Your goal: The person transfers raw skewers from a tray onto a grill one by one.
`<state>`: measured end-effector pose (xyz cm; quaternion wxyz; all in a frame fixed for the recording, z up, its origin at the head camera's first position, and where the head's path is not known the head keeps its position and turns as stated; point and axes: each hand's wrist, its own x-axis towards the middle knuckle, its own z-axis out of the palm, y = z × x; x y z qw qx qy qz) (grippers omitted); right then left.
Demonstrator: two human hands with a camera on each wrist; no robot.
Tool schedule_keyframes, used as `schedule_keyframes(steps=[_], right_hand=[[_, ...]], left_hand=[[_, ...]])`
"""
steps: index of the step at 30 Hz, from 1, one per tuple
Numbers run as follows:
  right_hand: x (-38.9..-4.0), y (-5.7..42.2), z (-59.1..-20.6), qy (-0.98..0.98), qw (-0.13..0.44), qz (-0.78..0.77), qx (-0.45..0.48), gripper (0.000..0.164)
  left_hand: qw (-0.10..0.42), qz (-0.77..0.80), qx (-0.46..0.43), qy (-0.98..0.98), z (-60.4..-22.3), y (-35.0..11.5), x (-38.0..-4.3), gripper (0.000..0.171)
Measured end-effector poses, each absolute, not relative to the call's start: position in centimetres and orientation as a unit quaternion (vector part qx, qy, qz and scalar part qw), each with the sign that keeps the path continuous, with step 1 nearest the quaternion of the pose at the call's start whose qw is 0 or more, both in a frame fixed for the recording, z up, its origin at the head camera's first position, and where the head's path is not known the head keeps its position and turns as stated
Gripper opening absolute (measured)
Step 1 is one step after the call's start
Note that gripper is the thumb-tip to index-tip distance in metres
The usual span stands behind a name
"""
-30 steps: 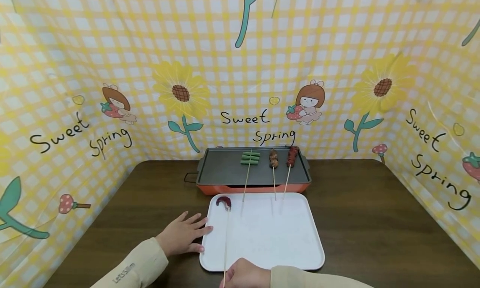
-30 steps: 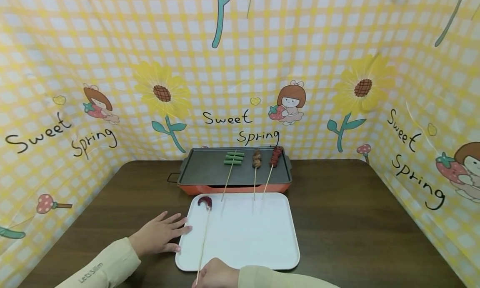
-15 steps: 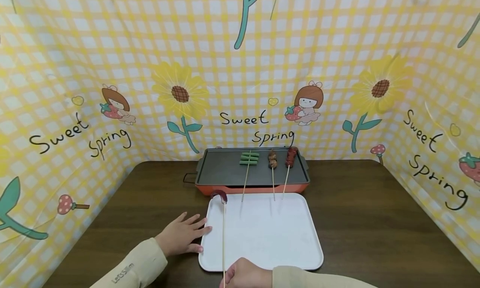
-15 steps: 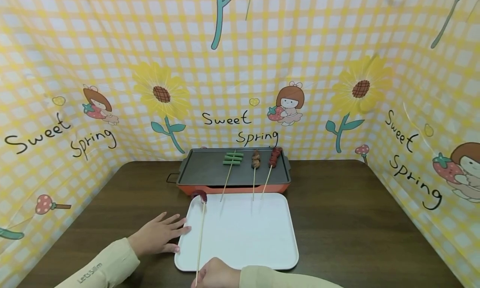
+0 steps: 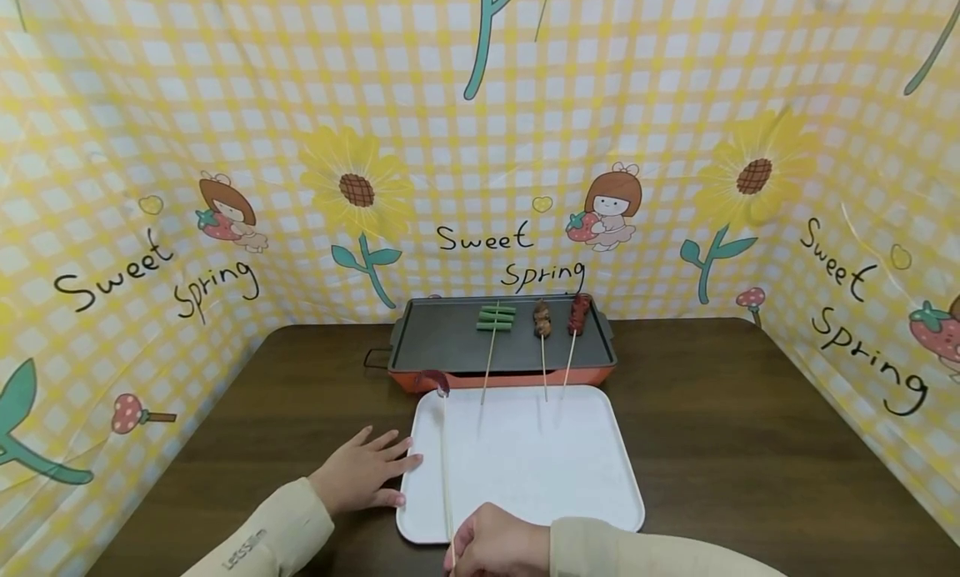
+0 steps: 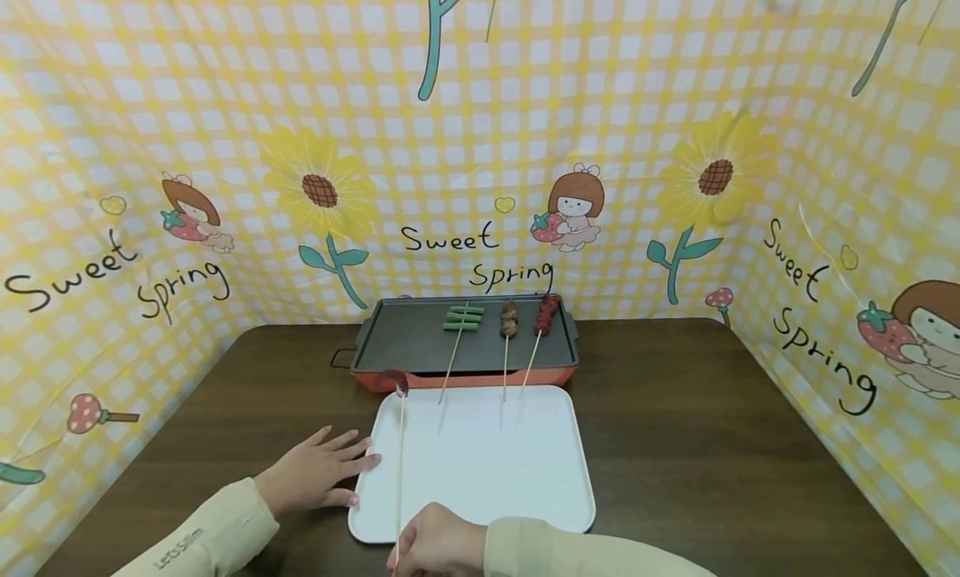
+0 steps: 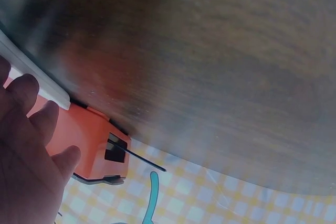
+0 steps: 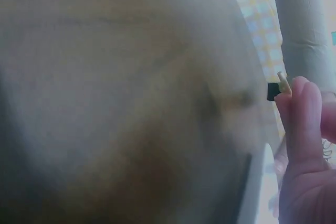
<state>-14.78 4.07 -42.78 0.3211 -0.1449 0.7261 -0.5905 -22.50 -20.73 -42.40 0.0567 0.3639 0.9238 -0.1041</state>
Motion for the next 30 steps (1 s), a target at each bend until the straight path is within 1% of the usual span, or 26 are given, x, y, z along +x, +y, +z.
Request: schedule_keyframes(steps=[1, 4, 7, 10, 12, 19, 21, 25, 30], right_hand=[[-14.9, 4.1, -42.6, 0.721, 0.324, -0.596, -0.137, 0.001], [-15.2, 4.2, -41.9, 0.710, 0.338, -0.606, -0.121, 0.010], [-15.7, 4.3, -41.3, 0.703, 0.349, -0.607, -0.123, 0.014], [-16.3, 4.3, -40.9, 0.698, 0.350, -0.612, -0.130, 0.014], [-16.7, 4.4, -40.7, 0.700, 0.344, -0.611, -0.133, 0.013], [-18.5, 5.1, -40.8, 0.732, 0.318, -0.587, -0.132, 0.016], [-19.1, 5.0, -40.9, 0.738, 0.308, -0.586, -0.131, 0.013], [-20.5, 4.4, -40.7, 0.744, 0.290, -0.587, -0.132, 0.008], [-22.0, 3.2, -40.6, 0.749, 0.269, -0.592, -0.129, 0.010]], left_hand=[[0.057, -0.105, 0.363, 0.924, -42.4, -20.7, -22.5, 0.061], [0.058, -0.108, 0.360, 0.925, -42.4, -20.8, -22.4, 0.060], [0.061, -0.109, 0.356, 0.926, -42.4, -20.9, -22.3, 0.061], [0.062, -0.107, 0.352, 0.928, -42.4, -20.9, -22.1, 0.061], [0.058, -0.109, 0.353, 0.928, -42.4, -20.9, -22.1, 0.061], [0.042, -0.121, 0.366, 0.922, -42.3, -20.1, -22.2, 0.061], [0.046, -0.122, 0.364, 0.922, -42.3, -20.1, -22.2, 0.060], [0.053, -0.128, 0.354, 0.925, -42.2, -20.3, -22.1, 0.059], [0.045, -0.130, 0.356, 0.924, -42.2, -20.6, -22.1, 0.060]])
